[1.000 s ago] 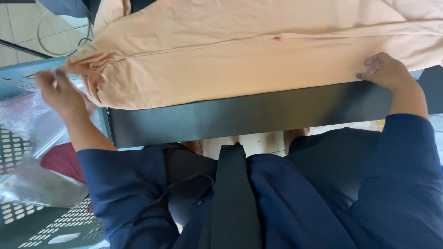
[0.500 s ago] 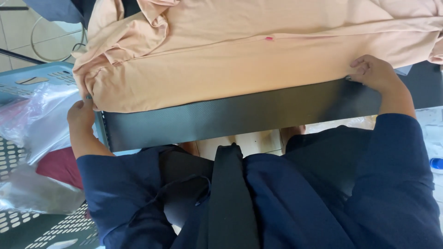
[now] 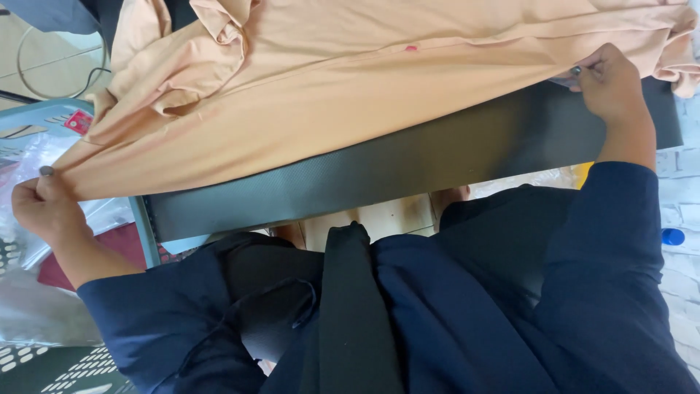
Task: Thoroughly lint rolling a peach t-shirt, folding it into a neat rectangle, and placing it into a clear plastic bag for storage or sale.
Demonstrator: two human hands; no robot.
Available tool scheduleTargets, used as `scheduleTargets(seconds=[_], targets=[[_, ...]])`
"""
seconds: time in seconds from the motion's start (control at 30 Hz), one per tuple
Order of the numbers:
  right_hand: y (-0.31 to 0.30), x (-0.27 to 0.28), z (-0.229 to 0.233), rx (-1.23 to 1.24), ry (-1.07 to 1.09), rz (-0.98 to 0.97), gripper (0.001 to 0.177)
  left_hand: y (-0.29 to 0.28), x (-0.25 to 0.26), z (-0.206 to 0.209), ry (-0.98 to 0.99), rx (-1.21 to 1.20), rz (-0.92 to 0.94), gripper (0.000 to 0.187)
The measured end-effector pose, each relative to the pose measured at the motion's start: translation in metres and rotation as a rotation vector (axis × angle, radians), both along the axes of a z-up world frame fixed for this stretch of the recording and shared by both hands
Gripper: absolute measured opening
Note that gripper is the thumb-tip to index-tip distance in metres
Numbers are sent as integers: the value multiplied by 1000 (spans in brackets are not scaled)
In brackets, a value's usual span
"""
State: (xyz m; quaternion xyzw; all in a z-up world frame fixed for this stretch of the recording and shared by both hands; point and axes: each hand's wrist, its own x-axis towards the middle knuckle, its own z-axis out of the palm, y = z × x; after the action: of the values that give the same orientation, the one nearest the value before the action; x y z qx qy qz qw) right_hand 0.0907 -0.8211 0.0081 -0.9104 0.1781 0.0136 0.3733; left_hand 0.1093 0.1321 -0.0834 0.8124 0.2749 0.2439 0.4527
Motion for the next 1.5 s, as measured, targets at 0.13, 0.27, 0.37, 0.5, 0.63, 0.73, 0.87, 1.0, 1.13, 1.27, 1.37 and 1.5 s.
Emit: scheduleTargets(seconds=[0.13, 0.27, 0.37, 0.5, 0.63, 0.73, 0.87, 1.0, 1.13, 1.27, 1.37, 1.5], targets=[[-31, -6, -12, -107, -167, 49, 6, 37, -25, -24, 64, 485, -187, 27], [-56, -10, -27, -231, -150, 52, 7, 0, -31, 1, 322, 452, -219, 39], [-58, -11, -37, -323, -67, 34, 5, -50, -39, 43, 876, 186, -167, 72], [-53, -6, -50, -352, -12, 117, 18, -47, -49, 36, 809, 87, -208, 54], [-75, 1, -87, -411, -73, 171, 35, -65, -67, 60, 787, 420, -419, 49], [-55, -4, -69, -356, -126, 59, 28, -13, -74, 4, 358, -162, -181, 26], [-74, -3, -76, -377, -216, 1, 24, 20, -75, -17, 62, -736, -110, 14], [-112, 0, -92, -586, -390, 1, 27, 17, -89, -6, 110, -567, 53, 18], [-159, 6, -120, -823, -461, -152, 21, -39, -101, 57, 760, -48, -122, 36], [-169, 10, -141, -903, -167, -214, 16, -49, -101, 60, 954, -185, -195, 31], [-122, 8, -124, -1066, 299, 186, 48, -56, -108, 70, 965, -210, -251, 36], [5, 14, -54, -733, 198, 58, 52, -70, -114, 86, 971, -164, -261, 27]])
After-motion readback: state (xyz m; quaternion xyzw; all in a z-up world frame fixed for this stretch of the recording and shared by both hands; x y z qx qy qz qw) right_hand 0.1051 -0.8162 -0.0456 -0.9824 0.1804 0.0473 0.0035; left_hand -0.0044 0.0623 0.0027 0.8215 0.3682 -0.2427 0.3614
